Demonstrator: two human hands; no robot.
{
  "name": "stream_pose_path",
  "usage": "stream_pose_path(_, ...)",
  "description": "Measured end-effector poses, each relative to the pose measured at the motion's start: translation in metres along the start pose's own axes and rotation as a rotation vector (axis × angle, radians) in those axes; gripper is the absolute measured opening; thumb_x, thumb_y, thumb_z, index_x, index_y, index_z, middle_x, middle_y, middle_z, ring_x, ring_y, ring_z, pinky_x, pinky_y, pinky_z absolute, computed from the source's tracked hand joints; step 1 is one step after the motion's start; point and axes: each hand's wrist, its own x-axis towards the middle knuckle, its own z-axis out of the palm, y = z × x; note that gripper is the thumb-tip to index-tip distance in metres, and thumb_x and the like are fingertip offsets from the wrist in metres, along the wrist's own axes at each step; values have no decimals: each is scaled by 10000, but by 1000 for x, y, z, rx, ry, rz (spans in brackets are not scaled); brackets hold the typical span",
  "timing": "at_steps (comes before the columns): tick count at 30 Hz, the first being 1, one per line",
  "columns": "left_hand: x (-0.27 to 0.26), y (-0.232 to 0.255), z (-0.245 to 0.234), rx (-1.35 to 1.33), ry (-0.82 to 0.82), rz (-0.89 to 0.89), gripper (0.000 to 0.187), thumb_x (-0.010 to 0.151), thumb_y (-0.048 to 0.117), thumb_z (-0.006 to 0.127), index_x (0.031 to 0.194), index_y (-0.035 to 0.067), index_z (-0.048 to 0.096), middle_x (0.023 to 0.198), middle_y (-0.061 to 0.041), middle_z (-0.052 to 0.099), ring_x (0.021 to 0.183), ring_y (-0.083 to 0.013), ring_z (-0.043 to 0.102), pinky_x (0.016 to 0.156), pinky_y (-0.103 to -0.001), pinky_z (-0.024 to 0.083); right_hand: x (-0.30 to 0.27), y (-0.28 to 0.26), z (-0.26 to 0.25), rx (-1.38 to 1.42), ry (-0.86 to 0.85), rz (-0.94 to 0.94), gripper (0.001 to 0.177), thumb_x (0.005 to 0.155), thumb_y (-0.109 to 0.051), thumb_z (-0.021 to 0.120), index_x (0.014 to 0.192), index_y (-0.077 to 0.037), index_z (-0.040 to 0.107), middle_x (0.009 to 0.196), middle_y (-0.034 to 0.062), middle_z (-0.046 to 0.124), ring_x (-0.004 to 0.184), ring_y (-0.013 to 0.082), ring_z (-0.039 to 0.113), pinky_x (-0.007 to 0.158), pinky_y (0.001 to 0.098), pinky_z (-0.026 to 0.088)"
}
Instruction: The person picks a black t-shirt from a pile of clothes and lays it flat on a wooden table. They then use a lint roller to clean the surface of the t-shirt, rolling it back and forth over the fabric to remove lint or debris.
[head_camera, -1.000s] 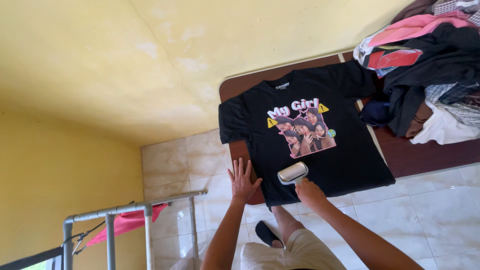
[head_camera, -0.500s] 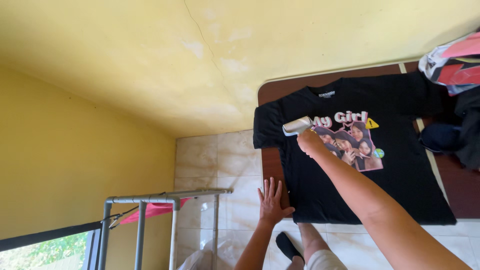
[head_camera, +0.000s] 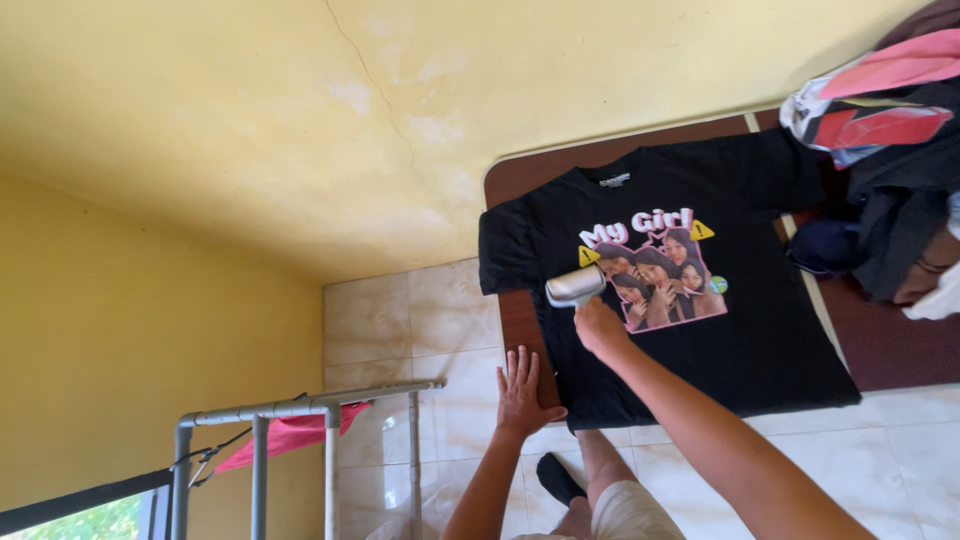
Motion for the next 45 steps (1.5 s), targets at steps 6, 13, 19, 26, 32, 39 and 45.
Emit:
stream_pose_path(6, -2, 0, -1, 43, -36, 0, 1397, 622, 659, 861, 1627, 47, 109, 1716, -182, 17, 1587, -348, -64, 1246, -566, -3, -164, 42, -18, -31, -208, 184, 384, 1015, -352, 528, 1009, 30, 571, 868, 275, 722, 820, 437, 730, 700, 500, 601)
stream_pose_path(13, -3, 1, 0, 81, -47, -8, 1403, 639, 722, 818, 1630, 54, 82, 1719, -167, -8, 1582, -341, -91, 1243, -568, -39, -186, 34, -52, -86, -326, 164, 406, 1031, -371, 500, 1017, 28, 574, 865, 251, 732, 815, 407, 743, 692, 479, 609)
stream_pose_path(19, -2, -1, 5, 71, -19, -11, 1396, 631, 716, 825, 1635, 63, 108, 1726, -160, 4, 1586, -343, -81, 1243, -575, -39, -72, 9, -14, -255, -175, -156, 392, 1047, -317, 501, 932, 11, 683, 1021, 255, 707, 884, 390, 737, 748, 472, 601)
stream_pose_path(26, 3, -5, 9, 47, 24, -9, 1403, 604, 699, 846, 1640, 77, 132, 1726, -149, 30, 1590, -338, -50, 1244, -574, -19, 38, -69, -49, -239, -535, -63, 320, 1034, -111, 418, 1004, 62, 685, 989, 252, 802, 911, 353, 827, 806, 438, 661)
stream_pose_path(32, -2, -6, 2, -26, 11, 5, 1416, 585, 645, 863, 1626, 28, 125, 1726, -145, 48, 1596, -330, -34, 1262, -541, -2, 0, -38, -24, -107, -90, -192, 336, 978, -245, 518, 966, 53, 675, 997, 291, 694, 886, 465, 701, 753, 539, 573)
stream_pose_path(39, 1, -27, 22, -115, 98, 98, 979, 755, 215, 643, 1615, 13, 222, 1728, -165, 111, 1604, -348, 17, 1264, -562, 39, -146, 26, -31, -78, -222, 50, 388, 1020, -350, 529, 1007, 35, 578, 843, 279, 717, 802, 436, 731, 685, 500, 603)
stream_pose_path(45, 8, -35, 40, -39, 157, 158, 857, 825, 154, 558, 1595, -14, 221, 1702, -196, 104, 1576, -382, 24, 1233, -602, 58, -228, 44, -66, -68, -438, 213, 404, 1049, -381, 465, 1041, 16, 543, 789, 227, 738, 711, 382, 749, 607, 483, 591)
